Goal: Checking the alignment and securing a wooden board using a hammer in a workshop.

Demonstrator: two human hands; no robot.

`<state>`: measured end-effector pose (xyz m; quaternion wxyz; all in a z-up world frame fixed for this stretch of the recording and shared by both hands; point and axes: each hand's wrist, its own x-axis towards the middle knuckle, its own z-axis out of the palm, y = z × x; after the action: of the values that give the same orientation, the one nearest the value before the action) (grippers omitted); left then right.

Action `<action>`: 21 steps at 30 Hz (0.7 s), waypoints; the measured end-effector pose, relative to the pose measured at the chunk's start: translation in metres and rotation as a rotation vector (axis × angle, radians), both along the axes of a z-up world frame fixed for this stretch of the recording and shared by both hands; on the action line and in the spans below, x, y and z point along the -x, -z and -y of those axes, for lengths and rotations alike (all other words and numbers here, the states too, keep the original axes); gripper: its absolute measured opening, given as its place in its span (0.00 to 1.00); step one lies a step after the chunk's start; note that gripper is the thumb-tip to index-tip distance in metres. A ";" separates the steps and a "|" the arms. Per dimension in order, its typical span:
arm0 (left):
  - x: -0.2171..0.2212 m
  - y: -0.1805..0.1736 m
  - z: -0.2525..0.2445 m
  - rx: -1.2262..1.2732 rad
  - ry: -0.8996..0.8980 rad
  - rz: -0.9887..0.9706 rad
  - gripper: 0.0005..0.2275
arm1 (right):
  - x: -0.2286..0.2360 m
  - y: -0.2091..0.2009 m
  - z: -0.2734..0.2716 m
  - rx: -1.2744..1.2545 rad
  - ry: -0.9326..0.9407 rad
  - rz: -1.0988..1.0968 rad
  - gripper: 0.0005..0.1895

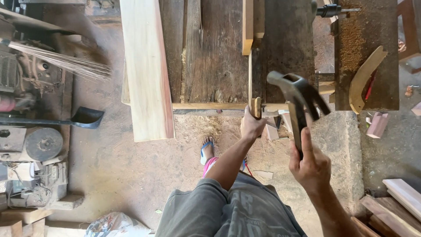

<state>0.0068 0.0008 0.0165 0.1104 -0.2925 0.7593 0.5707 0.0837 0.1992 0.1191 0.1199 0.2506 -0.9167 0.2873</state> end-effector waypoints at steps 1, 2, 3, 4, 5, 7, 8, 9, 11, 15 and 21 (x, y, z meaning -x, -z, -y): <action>0.000 0.001 0.000 0.005 -0.001 -0.002 0.34 | 0.004 0.002 -0.001 -0.024 -0.043 -0.086 0.39; -0.001 0.002 0.000 0.006 0.003 0.002 0.34 | 0.007 0.006 0.001 -0.023 -0.040 -0.082 0.39; -0.002 0.002 0.000 -0.015 -0.002 0.016 0.32 | 0.010 0.009 0.002 -0.173 -0.038 0.059 0.38; 0.001 0.002 0.000 -0.036 -0.003 0.024 0.30 | 0.016 0.012 0.003 -0.322 -0.032 0.196 0.37; -0.004 0.000 -0.001 -0.035 0.003 0.021 0.30 | 0.018 0.018 0.000 -0.321 -0.025 0.195 0.37; -0.004 -0.003 -0.002 0.084 -0.029 -0.116 0.35 | 0.032 0.030 -0.006 -0.323 0.033 0.525 0.38; -0.003 -0.005 -0.002 0.080 -0.032 -0.106 0.35 | 0.036 0.032 -0.002 -0.328 0.030 0.535 0.38; -0.004 -0.006 -0.001 0.068 -0.031 -0.050 0.33 | 0.038 0.034 0.003 -0.089 0.057 0.594 0.39; 0.000 -0.012 -0.001 0.053 -0.028 -0.027 0.31 | 0.059 0.046 0.012 0.152 0.088 0.615 0.40; -0.012 -0.043 0.023 -0.019 0.074 0.183 0.47 | 0.109 0.103 0.028 0.563 0.270 0.797 0.43; -0.071 -0.004 0.153 0.383 0.341 -0.272 0.40 | 0.142 0.160 0.021 0.250 0.441 0.502 0.32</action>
<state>0.0779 -0.1520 0.0205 0.0447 -0.0969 0.8993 0.4241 -0.0580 0.1782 -0.0408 -0.0204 -0.0483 -0.9072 0.4173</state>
